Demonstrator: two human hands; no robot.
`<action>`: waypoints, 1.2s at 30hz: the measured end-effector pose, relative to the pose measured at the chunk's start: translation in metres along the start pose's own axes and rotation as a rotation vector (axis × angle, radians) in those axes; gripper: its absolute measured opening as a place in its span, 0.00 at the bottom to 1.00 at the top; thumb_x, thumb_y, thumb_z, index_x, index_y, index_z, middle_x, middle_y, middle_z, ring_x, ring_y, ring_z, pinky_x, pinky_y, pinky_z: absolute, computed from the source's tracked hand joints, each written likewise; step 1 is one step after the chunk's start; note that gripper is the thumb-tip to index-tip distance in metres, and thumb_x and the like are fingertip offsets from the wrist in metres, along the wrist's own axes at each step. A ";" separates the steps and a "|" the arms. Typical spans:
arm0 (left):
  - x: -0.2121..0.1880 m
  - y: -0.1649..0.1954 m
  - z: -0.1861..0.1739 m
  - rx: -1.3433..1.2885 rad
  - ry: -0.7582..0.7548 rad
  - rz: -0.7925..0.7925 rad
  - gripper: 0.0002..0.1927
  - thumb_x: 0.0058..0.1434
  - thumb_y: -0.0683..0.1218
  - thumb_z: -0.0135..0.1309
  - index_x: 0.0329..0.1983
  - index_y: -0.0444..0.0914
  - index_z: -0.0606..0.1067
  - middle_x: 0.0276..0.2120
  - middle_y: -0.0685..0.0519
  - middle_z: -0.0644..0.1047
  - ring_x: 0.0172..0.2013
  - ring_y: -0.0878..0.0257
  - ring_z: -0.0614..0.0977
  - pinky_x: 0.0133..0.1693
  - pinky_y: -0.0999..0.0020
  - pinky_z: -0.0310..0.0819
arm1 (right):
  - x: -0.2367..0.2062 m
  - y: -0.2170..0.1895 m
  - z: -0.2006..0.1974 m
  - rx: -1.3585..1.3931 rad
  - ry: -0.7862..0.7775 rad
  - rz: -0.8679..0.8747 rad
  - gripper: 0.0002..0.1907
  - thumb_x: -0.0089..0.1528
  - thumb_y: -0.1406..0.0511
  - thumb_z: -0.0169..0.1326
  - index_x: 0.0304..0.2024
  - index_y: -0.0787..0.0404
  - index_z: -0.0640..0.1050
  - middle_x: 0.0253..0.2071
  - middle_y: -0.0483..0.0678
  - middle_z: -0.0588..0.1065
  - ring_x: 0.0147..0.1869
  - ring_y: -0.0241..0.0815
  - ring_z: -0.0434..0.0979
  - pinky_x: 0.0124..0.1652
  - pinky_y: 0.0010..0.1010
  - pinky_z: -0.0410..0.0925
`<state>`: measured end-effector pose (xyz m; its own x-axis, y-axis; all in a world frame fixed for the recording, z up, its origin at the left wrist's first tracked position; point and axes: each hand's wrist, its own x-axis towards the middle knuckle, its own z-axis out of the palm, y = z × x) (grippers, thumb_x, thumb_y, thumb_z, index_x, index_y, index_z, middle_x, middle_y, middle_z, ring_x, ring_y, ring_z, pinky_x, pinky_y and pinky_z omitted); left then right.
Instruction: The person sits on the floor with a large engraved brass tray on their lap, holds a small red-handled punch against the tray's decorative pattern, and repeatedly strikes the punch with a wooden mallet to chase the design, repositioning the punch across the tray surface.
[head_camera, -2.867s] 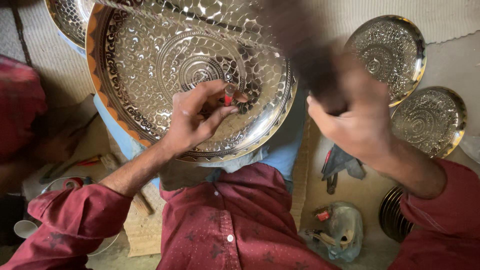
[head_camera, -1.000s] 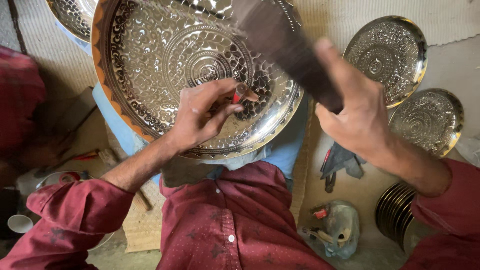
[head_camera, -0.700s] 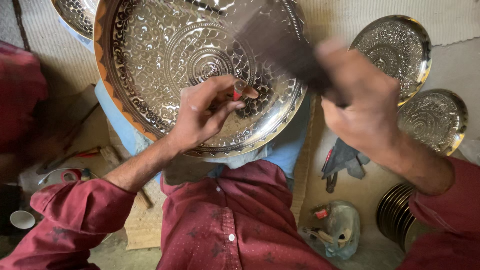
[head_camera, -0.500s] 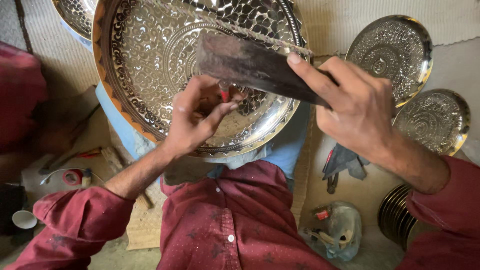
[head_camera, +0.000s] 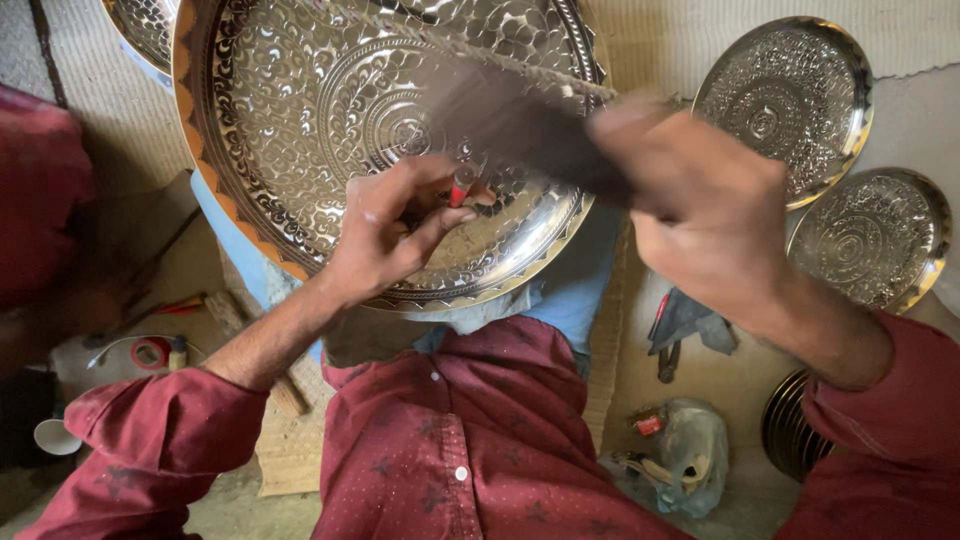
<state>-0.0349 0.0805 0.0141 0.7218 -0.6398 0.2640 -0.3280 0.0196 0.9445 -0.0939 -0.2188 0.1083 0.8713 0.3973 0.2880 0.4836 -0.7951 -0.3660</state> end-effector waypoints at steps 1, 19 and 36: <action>-0.001 -0.001 0.000 -0.020 -0.001 0.018 0.20 0.70 0.32 0.56 0.63 0.30 0.66 0.52 0.43 0.81 0.52 0.57 0.86 0.52 0.67 0.88 | 0.001 -0.001 0.000 -0.335 -0.098 -0.055 0.45 0.54 0.80 0.63 0.70 0.45 0.68 0.29 0.44 0.74 0.28 0.41 0.75 0.24 0.34 0.68; -0.002 -0.008 0.000 0.071 -0.017 0.001 0.19 0.69 0.36 0.58 0.61 0.31 0.68 0.50 0.43 0.82 0.47 0.59 0.88 0.48 0.66 0.89 | -0.017 0.009 0.016 -0.170 -0.090 0.076 0.48 0.57 0.79 0.58 0.76 0.43 0.62 0.35 0.45 0.72 0.34 0.40 0.74 0.31 0.30 0.73; -0.004 -0.010 0.005 -0.055 -0.027 -0.019 0.21 0.70 0.34 0.54 0.65 0.32 0.67 0.55 0.45 0.80 0.56 0.55 0.84 0.58 0.65 0.85 | -0.018 0.010 0.012 0.186 -0.030 0.167 0.42 0.60 0.74 0.60 0.74 0.51 0.61 0.48 0.54 0.75 0.44 0.49 0.80 0.44 0.38 0.77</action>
<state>-0.0372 0.0790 0.0023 0.7108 -0.6609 0.2409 -0.2799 0.0485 0.9588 -0.1034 -0.2279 0.0887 0.9413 0.2831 0.1839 0.3369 -0.7543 -0.5635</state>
